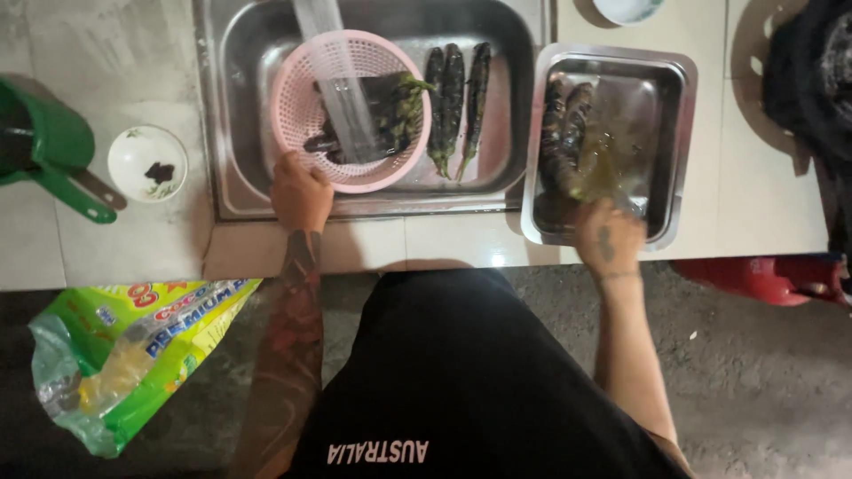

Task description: The person washes charred eggplants in a pink colander under running water, then peels the blackened skin off each eggplant by hand. The peeled eggplants are placed into a rectangular metal tray next to the sink.

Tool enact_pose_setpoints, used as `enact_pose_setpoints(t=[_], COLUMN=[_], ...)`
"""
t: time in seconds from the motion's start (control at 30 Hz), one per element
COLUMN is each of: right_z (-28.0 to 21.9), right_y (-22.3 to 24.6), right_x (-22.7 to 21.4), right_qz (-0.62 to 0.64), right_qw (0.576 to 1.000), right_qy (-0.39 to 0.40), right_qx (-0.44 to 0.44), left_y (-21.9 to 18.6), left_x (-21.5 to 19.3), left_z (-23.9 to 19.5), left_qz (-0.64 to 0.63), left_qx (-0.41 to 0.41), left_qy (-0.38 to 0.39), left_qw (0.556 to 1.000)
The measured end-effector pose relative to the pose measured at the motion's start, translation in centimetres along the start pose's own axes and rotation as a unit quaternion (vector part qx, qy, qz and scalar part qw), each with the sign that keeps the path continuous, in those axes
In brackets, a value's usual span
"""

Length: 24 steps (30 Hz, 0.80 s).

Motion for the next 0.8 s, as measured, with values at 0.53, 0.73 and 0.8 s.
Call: enact_pose_setpoints(t=[0.53,0.73,0.8], right_z=[17.7,23.5,24.1], right_y=[3.4,15.1,18.7], right_x=[-24.9,-18.1,-15.3], right_qz=[-0.077,0.180,0.244], right_qw=[0.978,0.929,0.906], right_qy=[-0.109,-0.135,-0.120], right_qx=[-0.161,-0.295,-0.323], left_y=[-0.6,-0.7,-0.7], left_x=[-2.1,-2.3,-2.5], left_z=[0.4,0.7,0.7], left_qz=[-0.092,-0.087,-0.090], left_qx=[-0.012,-0.047,-0.054], left_qy=[0.000,0.017,0.011], left_qw=[0.996,0.995,0.994])
Point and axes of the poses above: each hand's wrist, its own z-axis towards the middle knuckle, its own x-axis out of the palm, y = z × x, the point moved 4 cm from there along z, towards the middle knuckle, and after that the axes turned 1 degree about -x, right-handed, at the moved point
